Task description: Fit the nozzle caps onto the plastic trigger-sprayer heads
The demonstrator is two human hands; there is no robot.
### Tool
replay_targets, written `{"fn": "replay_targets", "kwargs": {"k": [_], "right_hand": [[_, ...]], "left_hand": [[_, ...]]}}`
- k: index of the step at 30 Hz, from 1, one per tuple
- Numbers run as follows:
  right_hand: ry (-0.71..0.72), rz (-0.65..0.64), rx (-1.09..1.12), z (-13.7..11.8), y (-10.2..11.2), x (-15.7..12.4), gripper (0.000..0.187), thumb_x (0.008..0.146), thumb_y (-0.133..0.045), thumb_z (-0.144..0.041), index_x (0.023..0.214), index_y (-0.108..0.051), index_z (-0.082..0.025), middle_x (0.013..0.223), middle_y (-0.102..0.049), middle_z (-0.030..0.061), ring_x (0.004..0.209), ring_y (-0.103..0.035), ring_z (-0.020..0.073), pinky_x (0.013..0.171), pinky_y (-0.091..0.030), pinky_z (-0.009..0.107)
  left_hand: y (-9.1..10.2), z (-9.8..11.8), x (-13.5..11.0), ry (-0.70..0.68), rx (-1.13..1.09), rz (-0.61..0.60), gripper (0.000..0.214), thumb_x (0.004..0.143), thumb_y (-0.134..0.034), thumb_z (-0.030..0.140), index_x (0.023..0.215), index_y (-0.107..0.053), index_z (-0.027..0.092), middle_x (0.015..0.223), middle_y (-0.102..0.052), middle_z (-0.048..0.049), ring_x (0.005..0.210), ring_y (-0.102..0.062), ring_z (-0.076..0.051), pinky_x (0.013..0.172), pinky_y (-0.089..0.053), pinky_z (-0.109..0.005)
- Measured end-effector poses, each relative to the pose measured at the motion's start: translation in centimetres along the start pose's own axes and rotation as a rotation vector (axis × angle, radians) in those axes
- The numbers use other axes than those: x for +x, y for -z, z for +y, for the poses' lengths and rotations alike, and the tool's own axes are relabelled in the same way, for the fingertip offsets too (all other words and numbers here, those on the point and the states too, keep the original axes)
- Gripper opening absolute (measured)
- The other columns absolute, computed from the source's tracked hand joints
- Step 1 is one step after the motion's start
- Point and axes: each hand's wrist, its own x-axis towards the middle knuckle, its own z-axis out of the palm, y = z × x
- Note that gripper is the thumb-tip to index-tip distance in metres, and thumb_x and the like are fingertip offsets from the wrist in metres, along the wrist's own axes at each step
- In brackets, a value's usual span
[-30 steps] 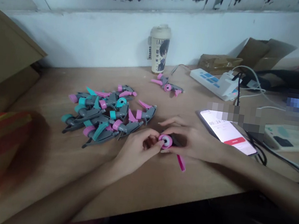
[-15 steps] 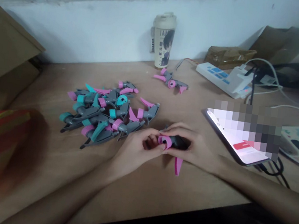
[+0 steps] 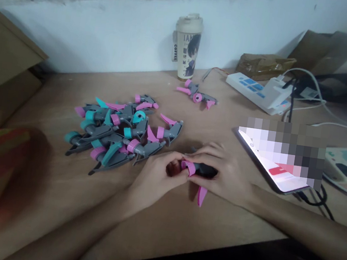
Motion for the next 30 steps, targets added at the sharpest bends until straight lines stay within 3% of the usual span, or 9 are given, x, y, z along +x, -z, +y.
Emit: {"fn": "replay_targets", "kwargs": {"k": [6, 13, 17, 24, 30], "right_hand": [[-0.047, 0.012, -0.106, -0.2, 0.0, 0.2, 0.017, 0.075, -0.067, -0.029, 0.090, -0.067, -0.022, 0.087, -0.068, 0.0002, 0.087, -0.059, 0.0174, 0.089, -0.034, 0.041], [0.028, 0.150, -0.343, -1.3, -0.5, -0.3, 0.016, 0.077, -0.062, -0.026, 0.090, -0.067, -0.018, 0.082, -0.068, 0.0004, 0.080, -0.058, 0.0169, 0.097, -0.026, 0.044], [0.010, 0.145, -0.389, -1.4, -0.6, -0.3, 0.016, 0.075, -0.063, -0.025, 0.088, -0.067, -0.018, 0.079, -0.068, 0.0005, 0.079, -0.057, 0.0171, 0.095, -0.027, 0.042], [-0.004, 0.117, -0.394, -1.4, -0.7, -0.1, 0.019, 0.074, -0.062, -0.025, 0.091, -0.068, -0.016, 0.081, -0.068, 0.0022, 0.080, -0.057, 0.0175, 0.090, -0.032, 0.037], [-0.011, 0.139, -0.383, -1.3, -0.9, -0.1, 0.018, 0.074, -0.061, -0.022, 0.089, -0.068, -0.017, 0.081, -0.069, 0.0017, 0.079, -0.058, 0.0168, 0.090, -0.032, 0.037]], "left_hand": [[-0.3, 0.6, -0.2, -0.030, 0.094, 0.075, 0.018, 0.078, -0.054, 0.016, 0.094, -0.062, 0.017, 0.068, -0.058, 0.0024, 0.061, -0.052, -0.011, 0.054, -0.039, -0.021], [-0.7, 0.9, -0.5, -0.011, 0.129, 0.211, 0.012, 0.080, -0.056, 0.019, 0.092, -0.059, 0.018, 0.079, -0.060, 0.0012, 0.067, -0.056, -0.011, 0.062, -0.045, -0.023], [-0.8, 1.1, -0.5, 0.008, 0.223, 0.288, 0.004, 0.078, -0.059, 0.019, 0.082, -0.059, 0.018, 0.083, -0.061, 0.0010, 0.068, -0.059, -0.010, 0.062, -0.046, -0.022], [-1.1, 1.1, -1.0, -0.110, 0.592, 0.423, 0.006, 0.080, -0.059, 0.026, 0.079, -0.062, 0.021, 0.078, -0.062, 0.0025, 0.063, -0.060, -0.011, 0.053, -0.041, -0.022], [-1.1, 1.1, -1.0, -0.104, 0.621, 0.377, 0.009, 0.080, -0.059, 0.026, 0.075, -0.062, 0.020, 0.075, -0.061, 0.0021, 0.057, -0.056, -0.010, 0.049, -0.037, -0.022]]}}
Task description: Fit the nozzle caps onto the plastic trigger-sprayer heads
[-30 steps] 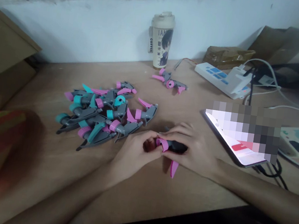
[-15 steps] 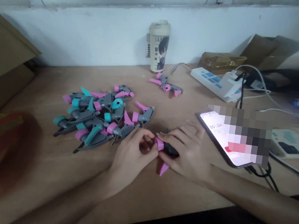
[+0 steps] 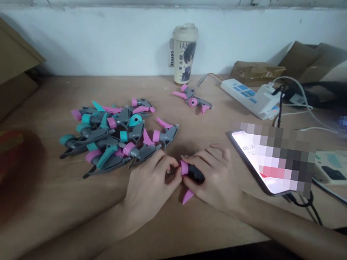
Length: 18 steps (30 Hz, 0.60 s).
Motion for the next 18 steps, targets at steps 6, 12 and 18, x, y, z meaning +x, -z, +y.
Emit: {"fn": "replay_targets", "kwargs": {"k": [6, 12, 18], "right_hand": [[0.006, -0.015, 0.017, -0.03, 0.08, -0.06, 0.018, 0.074, -0.061, -0.023, 0.090, -0.068, -0.016, 0.082, -0.069, 0.0018, 0.080, -0.057, 0.0173, 0.089, -0.033, 0.037], [-0.007, -0.023, 0.032, -0.05, 0.00, 0.14, 0.017, 0.073, -0.061, -0.022, 0.088, -0.068, -0.016, 0.082, -0.069, 0.0024, 0.079, -0.057, 0.0177, 0.088, -0.032, 0.037], [-0.050, -0.036, 0.099, 0.34, -0.16, 0.53, 0.015, 0.070, -0.065, -0.023, 0.084, -0.068, -0.019, 0.081, -0.069, -0.0004, 0.080, -0.058, 0.0168, 0.087, -0.032, 0.036]], "left_hand": [[0.33, 0.12, 0.14, 0.023, 0.008, -0.084, 0.015, 0.081, -0.057, 0.024, 0.067, -0.062, 0.019, 0.071, -0.061, 0.0019, 0.056, -0.053, -0.010, 0.050, -0.034, -0.023], [0.08, -0.02, 0.06, -0.017, -0.023, -0.080, 0.016, 0.081, -0.054, 0.019, 0.067, -0.060, 0.018, 0.070, -0.059, 0.0014, 0.054, -0.050, -0.009, 0.051, -0.034, -0.021], [-0.18, -0.05, 0.17, -0.033, -0.022, 0.005, 0.010, 0.077, -0.056, 0.017, 0.068, -0.061, 0.018, 0.068, -0.057, 0.0023, 0.052, -0.048, -0.008, 0.048, -0.033, -0.021]]}}
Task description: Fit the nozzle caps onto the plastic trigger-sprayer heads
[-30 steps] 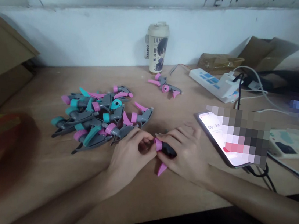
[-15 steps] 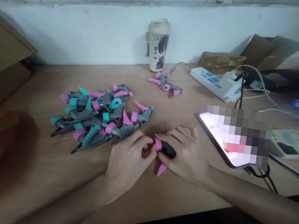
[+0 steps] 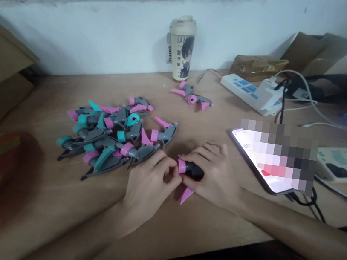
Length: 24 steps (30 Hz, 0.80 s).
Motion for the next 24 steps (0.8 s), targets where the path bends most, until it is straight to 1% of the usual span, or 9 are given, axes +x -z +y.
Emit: {"fn": "replay_targets", "kwargs": {"k": [4, 11, 14, 16, 18, 20, 24], "right_hand": [[-0.012, 0.006, 0.054, 0.1, 0.3, 0.1, 0.016, 0.068, -0.067, -0.024, 0.083, -0.067, -0.020, 0.080, -0.069, -0.0010, 0.079, -0.058, 0.0159, 0.086, -0.032, 0.036], [-0.029, 0.001, 0.076, 0.0, 0.4, 0.1, 0.013, 0.069, -0.066, -0.026, 0.080, -0.064, -0.020, 0.079, -0.067, -0.0004, 0.079, -0.057, 0.0168, 0.081, -0.032, 0.036], [-0.039, 0.009, 0.069, 0.1, 0.5, 0.1, 0.012, 0.069, -0.066, -0.028, 0.077, -0.063, -0.020, 0.075, -0.065, -0.0006, 0.076, -0.057, 0.0163, 0.079, -0.032, 0.036], [-0.062, 0.031, 0.071, 0.2, 0.7, 0.0, 0.017, 0.070, -0.068, -0.033, 0.075, -0.061, -0.019, 0.073, -0.064, -0.0001, 0.074, -0.057, 0.0161, 0.077, -0.033, 0.035], [-0.089, 0.054, 0.093, 0.2, 1.0, 0.0, 0.023, 0.070, -0.070, -0.038, 0.075, -0.061, -0.017, 0.074, -0.064, 0.0009, 0.074, -0.058, 0.0161, 0.076, -0.035, 0.035], [-0.102, 0.057, 0.158, 0.3, 1.2, 0.0, 0.027, 0.070, -0.072, -0.039, 0.079, -0.061, -0.017, 0.077, -0.065, 0.0021, 0.075, -0.059, 0.0161, 0.076, -0.038, 0.035], [-0.140, -0.016, 0.402, 0.5, 1.3, 0.1, 0.029, 0.072, -0.072, -0.037, 0.092, -0.063, -0.017, 0.089, -0.066, 0.0047, 0.082, -0.061, 0.0160, 0.073, -0.047, 0.031]], "left_hand": [[0.3, 0.1, 0.1, -0.036, -0.025, 0.047, 0.012, 0.077, -0.055, 0.015, 0.067, -0.060, 0.017, 0.067, -0.056, 0.0027, 0.051, -0.047, -0.007, 0.049, -0.034, -0.021], [0.5, 0.2, -0.1, -0.063, -0.025, 0.054, 0.011, 0.078, -0.055, 0.016, 0.068, -0.060, 0.017, 0.067, -0.055, 0.0022, 0.051, -0.046, -0.007, 0.049, -0.035, -0.021], [0.6, -0.2, 0.2, -0.025, -0.035, 0.045, 0.012, 0.078, -0.055, 0.016, 0.067, -0.060, 0.017, 0.066, -0.054, 0.0024, 0.052, -0.047, -0.008, 0.050, -0.034, -0.021], [0.9, -0.8, 0.6, 0.033, -0.069, 0.064, 0.011, 0.077, -0.055, 0.016, 0.067, -0.060, 0.017, 0.066, -0.052, 0.0027, 0.054, -0.047, -0.008, 0.052, -0.035, -0.021], [1.2, -1.4, 0.9, 0.094, -0.156, 0.093, 0.011, 0.077, -0.055, 0.014, 0.067, -0.059, 0.017, 0.065, -0.049, 0.0029, 0.056, -0.046, -0.008, 0.055, -0.036, -0.021], [1.4, -1.7, 1.1, 0.122, -0.321, 0.054, 0.013, 0.078, -0.054, 0.015, 0.066, -0.058, 0.016, 0.064, -0.047, 0.0031, 0.057, -0.045, -0.008, 0.055, -0.036, -0.021], [1.1, -1.7, 0.9, 0.163, -0.636, -0.158, 0.016, 0.085, -0.052, 0.023, 0.071, -0.059, 0.017, 0.063, -0.045, 0.0032, 0.055, -0.044, -0.008, 0.051, -0.036, -0.021]]}}
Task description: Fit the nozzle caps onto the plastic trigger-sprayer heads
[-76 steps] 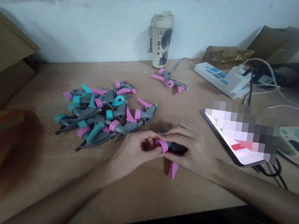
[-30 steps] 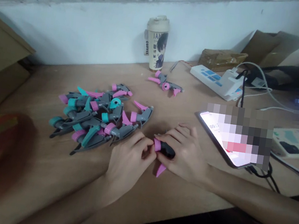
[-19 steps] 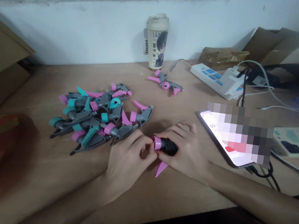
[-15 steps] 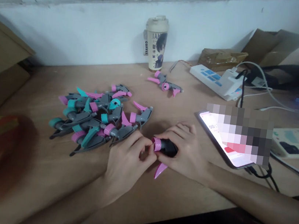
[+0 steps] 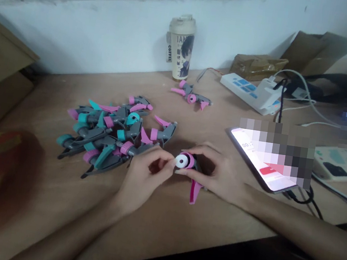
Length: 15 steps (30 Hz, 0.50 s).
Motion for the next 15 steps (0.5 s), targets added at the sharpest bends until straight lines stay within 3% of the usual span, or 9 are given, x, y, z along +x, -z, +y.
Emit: {"fn": "replay_targets", "kwargs": {"k": [5, 15], "right_hand": [[0.024, -0.047, 0.095, 0.2, 0.0, -0.1, 0.033, 0.071, -0.072, -0.036, 0.098, -0.064, -0.020, 0.095, -0.066, 0.0055, 0.087, -0.063, 0.0167, 0.078, -0.051, 0.033], [0.063, -0.056, 0.113, 0.1, 0.1, -0.1, 0.033, 0.073, -0.071, -0.037, 0.100, -0.065, -0.020, 0.094, -0.068, 0.0060, 0.085, -0.063, 0.0169, 0.076, -0.052, 0.033]], "left_hand": [[-0.5, -0.2, -0.2, 0.045, -0.103, -0.083, 0.018, 0.086, -0.053, 0.026, 0.071, -0.057, 0.017, 0.059, -0.043, 0.0039, 0.052, -0.042, -0.008, 0.048, -0.034, -0.021], [-1.2, -0.3, -0.8, 0.024, -0.110, 0.098, 0.011, 0.081, -0.064, 0.025, 0.085, -0.055, 0.021, 0.072, -0.049, 0.0022, 0.060, -0.048, -0.009, 0.052, -0.040, -0.022]]}}
